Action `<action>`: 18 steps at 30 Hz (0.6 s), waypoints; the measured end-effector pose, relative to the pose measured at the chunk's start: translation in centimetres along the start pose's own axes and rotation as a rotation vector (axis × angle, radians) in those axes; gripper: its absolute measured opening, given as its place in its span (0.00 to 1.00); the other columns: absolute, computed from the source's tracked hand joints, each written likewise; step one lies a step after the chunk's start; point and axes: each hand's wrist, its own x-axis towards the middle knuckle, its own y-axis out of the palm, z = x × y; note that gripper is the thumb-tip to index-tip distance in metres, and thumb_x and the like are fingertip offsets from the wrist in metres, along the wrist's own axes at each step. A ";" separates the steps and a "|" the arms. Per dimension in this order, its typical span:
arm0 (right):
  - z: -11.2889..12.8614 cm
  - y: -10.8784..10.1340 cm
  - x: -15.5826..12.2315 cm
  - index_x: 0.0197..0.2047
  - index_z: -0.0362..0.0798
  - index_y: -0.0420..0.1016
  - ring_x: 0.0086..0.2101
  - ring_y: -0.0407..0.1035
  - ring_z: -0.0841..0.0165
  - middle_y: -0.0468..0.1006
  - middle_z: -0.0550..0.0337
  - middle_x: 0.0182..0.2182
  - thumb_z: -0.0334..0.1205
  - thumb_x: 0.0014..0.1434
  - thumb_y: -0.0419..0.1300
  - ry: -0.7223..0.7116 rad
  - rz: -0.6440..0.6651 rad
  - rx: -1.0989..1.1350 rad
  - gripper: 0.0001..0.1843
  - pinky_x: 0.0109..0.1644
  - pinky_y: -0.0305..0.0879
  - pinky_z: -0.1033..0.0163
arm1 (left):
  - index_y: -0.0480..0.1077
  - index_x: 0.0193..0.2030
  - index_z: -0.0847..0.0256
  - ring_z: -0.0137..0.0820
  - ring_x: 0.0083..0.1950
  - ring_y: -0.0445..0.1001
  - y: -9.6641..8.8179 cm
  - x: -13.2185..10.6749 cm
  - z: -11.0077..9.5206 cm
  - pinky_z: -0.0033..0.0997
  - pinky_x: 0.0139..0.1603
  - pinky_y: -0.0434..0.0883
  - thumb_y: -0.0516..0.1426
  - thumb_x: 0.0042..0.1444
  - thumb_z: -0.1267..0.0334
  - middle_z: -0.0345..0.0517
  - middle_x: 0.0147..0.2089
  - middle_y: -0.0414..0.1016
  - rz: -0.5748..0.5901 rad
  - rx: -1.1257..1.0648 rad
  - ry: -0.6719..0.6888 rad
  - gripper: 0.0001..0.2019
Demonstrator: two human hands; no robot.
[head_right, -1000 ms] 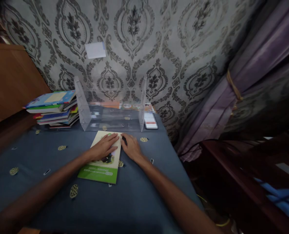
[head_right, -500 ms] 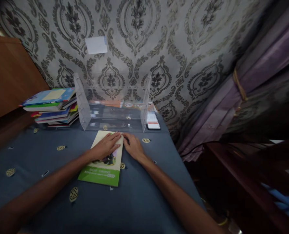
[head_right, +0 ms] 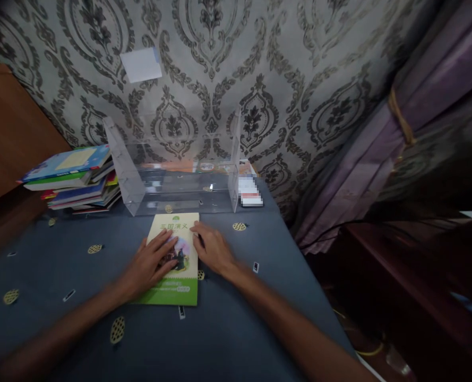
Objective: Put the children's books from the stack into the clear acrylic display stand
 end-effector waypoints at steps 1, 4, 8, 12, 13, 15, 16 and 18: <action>-0.1 0.1 0.2 0.52 0.45 0.77 0.58 0.71 0.56 0.77 0.44 0.56 0.35 0.64 0.52 0.001 0.000 0.007 0.17 0.61 0.68 0.47 | 0.60 0.69 0.56 0.46 0.73 0.56 0.1 0.3 0.0 0.59 0.68 0.59 0.47 0.69 0.48 0.56 0.72 0.60 -0.009 -0.002 -0.005 0.26; -0.4 0.3 0.4 0.53 0.48 0.77 0.58 0.70 0.57 0.77 0.47 0.56 0.34 0.64 0.53 -0.010 -0.002 0.007 0.17 0.62 0.68 0.48 | 0.61 0.68 0.56 0.45 0.73 0.57 0.2 1.0 0.1 0.59 0.69 0.58 0.47 0.69 0.48 0.56 0.71 0.60 -0.028 -0.008 -0.012 0.26; -1.0 0.8 0.3 0.52 0.48 0.77 0.59 0.69 0.58 0.77 0.47 0.56 0.35 0.64 0.54 -0.041 -0.023 -0.027 0.17 0.63 0.66 0.48 | 0.62 0.68 0.56 0.44 0.73 0.58 -0.1 1.1 0.1 0.58 0.70 0.56 0.47 0.69 0.48 0.55 0.71 0.60 -0.016 -0.015 0.003 0.25; -1.9 1.0 0.8 0.53 0.47 0.76 0.57 0.70 0.59 0.78 0.48 0.55 0.35 0.64 0.52 -0.058 -0.030 -0.030 0.17 0.62 0.67 0.47 | 0.61 0.68 0.57 0.45 0.73 0.57 -0.5 2.6 0.1 0.62 0.71 0.52 0.47 0.69 0.49 0.55 0.72 0.59 0.019 0.014 0.001 0.25; -2.2 1.0 1.0 0.54 0.48 0.76 0.57 0.70 0.59 0.77 0.48 0.56 0.34 0.64 0.52 -0.054 -0.024 -0.031 0.18 0.61 0.67 0.47 | 0.61 0.68 0.57 0.44 0.73 0.57 -0.5 3.3 0.1 0.62 0.71 0.53 0.47 0.70 0.50 0.56 0.72 0.59 0.031 0.020 0.004 0.25; -2.6 1.1 1.7 0.55 0.48 0.75 0.56 0.70 0.58 0.77 0.49 0.57 0.34 0.64 0.52 -0.029 -0.010 -0.049 0.19 0.61 0.67 0.45 | 0.60 0.68 0.59 0.43 0.73 0.58 -0.4 5.1 0.3 0.60 0.70 0.55 0.47 0.70 0.52 0.56 0.71 0.60 0.052 0.027 0.015 0.24; -2.8 1.2 2.1 0.55 0.49 0.75 0.55 0.70 0.57 0.76 0.49 0.57 0.34 0.64 0.52 -0.011 -0.006 -0.064 0.19 0.60 0.67 0.45 | 0.61 0.68 0.60 0.42 0.72 0.59 -0.3 5.9 0.4 0.58 0.70 0.56 0.47 0.70 0.54 0.57 0.71 0.61 0.056 0.031 0.022 0.24; -3.1 1.3 2.8 0.55 0.50 0.75 0.54 0.70 0.57 0.76 0.50 0.58 0.33 0.64 0.52 0.014 -0.013 -0.092 0.19 0.60 0.66 0.45 | 0.62 0.67 0.62 0.41 0.71 0.60 0.1 7.5 0.6 0.53 0.70 0.58 0.48 0.69 0.56 0.57 0.70 0.63 0.046 0.038 0.039 0.23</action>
